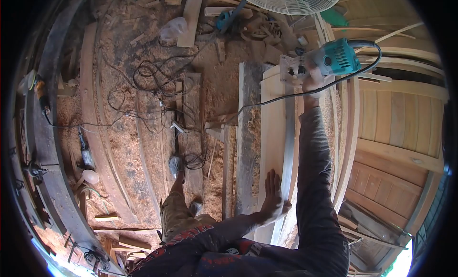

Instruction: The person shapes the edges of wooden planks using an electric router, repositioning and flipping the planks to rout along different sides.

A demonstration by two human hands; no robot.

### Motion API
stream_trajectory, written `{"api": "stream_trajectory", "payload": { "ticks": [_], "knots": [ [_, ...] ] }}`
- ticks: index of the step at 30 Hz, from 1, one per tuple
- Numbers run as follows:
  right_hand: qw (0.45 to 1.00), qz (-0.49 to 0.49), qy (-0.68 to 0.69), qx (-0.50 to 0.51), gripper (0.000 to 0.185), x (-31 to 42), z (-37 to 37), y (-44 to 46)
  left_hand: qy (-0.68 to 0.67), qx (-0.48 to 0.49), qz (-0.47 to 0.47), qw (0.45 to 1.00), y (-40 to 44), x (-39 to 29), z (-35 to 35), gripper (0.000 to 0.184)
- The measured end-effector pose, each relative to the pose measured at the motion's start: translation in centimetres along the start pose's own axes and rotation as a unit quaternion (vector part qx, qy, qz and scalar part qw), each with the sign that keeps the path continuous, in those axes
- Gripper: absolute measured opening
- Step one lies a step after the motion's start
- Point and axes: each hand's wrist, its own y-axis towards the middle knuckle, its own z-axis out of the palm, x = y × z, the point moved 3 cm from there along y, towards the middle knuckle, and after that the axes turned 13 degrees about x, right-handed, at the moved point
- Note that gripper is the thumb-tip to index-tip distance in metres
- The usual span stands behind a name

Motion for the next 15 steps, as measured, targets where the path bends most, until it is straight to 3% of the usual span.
{"api": "stream_trajectory", "payload": {
  "ticks": [3,7,9,15],
  "knots": [
    [0.997,0.019,0.076,-0.011,0.022,-0.4,0.5,-0.2,-0.005,0.006,0.003,1.0,-0.1,-0.1,-0.1,0.12],
    [0.998,0.006,0.06,0.001,0.022,0.3,1.0,0.1,-0.007,0.006,0.001,1.0,0.0,0.0,-0.1,0.12],
    [0.994,-0.022,0.102,-0.023,0.013,0.5,1.3,0.3,0.002,0.001,0.0,1.0,0.0,0.0,0.0,0.121],
    [0.999,-0.015,0.046,0.021,0.021,1.4,1.7,0.6,0.008,-0.008,-0.001,1.0,0.0,-0.1,-0.1,0.121]
  ]
}}
